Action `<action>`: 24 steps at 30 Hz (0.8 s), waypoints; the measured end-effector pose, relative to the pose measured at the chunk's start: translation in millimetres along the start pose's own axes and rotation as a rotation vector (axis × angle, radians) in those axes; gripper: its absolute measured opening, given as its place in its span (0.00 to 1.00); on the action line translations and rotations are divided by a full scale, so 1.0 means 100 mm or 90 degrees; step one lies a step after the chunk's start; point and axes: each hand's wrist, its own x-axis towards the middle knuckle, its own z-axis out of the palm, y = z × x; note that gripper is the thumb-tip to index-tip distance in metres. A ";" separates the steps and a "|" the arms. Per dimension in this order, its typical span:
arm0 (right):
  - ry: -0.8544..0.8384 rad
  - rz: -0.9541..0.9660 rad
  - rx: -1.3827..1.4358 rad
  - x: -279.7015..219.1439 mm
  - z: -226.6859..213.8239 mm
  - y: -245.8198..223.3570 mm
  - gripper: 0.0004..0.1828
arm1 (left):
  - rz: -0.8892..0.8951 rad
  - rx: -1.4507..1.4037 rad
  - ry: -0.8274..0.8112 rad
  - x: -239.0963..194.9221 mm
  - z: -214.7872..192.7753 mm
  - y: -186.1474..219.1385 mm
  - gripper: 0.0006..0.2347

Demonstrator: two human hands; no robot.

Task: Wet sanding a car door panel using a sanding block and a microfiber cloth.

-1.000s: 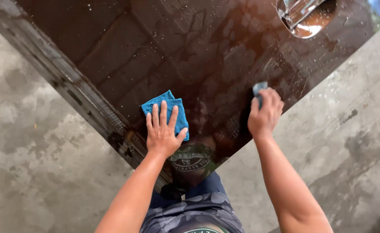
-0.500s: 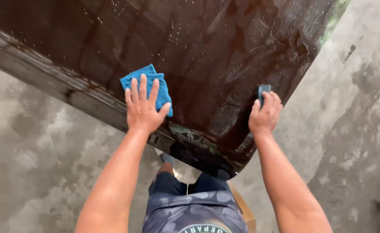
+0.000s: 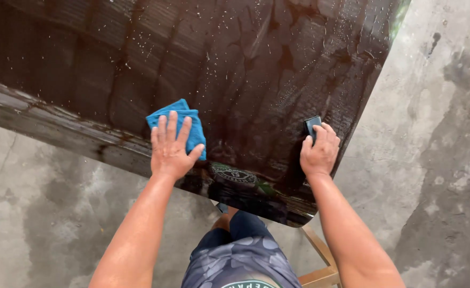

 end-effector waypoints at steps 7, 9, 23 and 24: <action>-0.007 0.003 0.055 -0.13 0.13 -0.54 0.20 | -0.109 0.031 0.081 0.13 0.10 -0.23 0.38; -0.029 -0.004 0.067 -0.07 0.11 -0.55 0.20 | -0.114 0.025 0.109 0.29 0.12 -0.20 0.37; -0.057 -0.018 0.076 0.07 -0.07 -0.51 0.18 | -0.081 0.060 0.050 0.61 0.05 -0.37 0.39; -0.066 -0.033 0.076 0.08 -0.08 -0.47 0.17 | -0.070 0.057 0.053 0.67 0.04 -0.38 0.39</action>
